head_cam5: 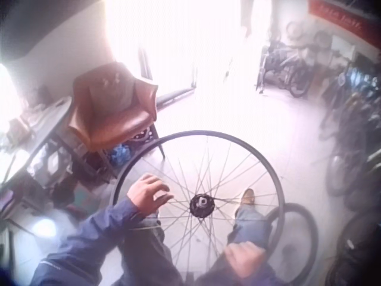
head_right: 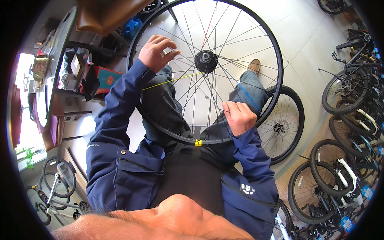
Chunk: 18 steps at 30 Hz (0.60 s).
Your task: The person sits on the floor and laces spokes into a bicycle wheel rim, threading each spoke through the rim and hub in sequence. They rotate the wheel as needed to reach different spoke holes and continue adding spokes around the circumference.
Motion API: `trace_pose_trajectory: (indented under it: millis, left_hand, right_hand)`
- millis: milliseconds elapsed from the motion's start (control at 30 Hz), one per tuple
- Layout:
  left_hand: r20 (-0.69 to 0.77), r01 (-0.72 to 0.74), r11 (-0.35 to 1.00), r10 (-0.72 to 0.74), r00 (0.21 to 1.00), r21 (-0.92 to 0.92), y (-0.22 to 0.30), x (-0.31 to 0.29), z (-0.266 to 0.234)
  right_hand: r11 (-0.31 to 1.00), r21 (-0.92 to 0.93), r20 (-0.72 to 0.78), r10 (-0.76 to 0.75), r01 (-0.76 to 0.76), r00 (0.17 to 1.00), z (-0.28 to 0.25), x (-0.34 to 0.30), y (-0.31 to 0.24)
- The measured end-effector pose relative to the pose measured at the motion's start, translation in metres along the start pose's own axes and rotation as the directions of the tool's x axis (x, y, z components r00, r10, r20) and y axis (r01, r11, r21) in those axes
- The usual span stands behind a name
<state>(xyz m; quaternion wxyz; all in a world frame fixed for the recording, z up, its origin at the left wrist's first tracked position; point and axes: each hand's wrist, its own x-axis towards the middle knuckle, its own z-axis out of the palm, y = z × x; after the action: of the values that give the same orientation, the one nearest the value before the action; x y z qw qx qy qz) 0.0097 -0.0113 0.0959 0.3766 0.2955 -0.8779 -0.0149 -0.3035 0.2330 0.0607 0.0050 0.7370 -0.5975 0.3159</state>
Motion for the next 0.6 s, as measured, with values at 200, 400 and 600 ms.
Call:
trace_pose_trajectory:
  millis: [200,400,600]
  left_hand:
    - [0.378,0.559,0.783,-0.446,0.811,-0.274,0.083,-0.062,-0.04]
    - [0.619,0.765,0.542,-0.479,0.622,-0.349,0.143,-0.083,0.004]
    - [0.698,0.845,0.249,-0.479,0.532,-0.473,0.139,-0.089,0.009]
  right_hand:
    - [1.0,-0.015,0.002,-0.014,0.014,1.0,0.0,0.001,0.0]
    - [0.999,0.024,0.037,0.021,-0.022,0.999,-0.002,0.0,0.001]
    - [0.994,0.09,-0.067,0.071,-0.065,0.995,-0.027,0.019,-0.012]
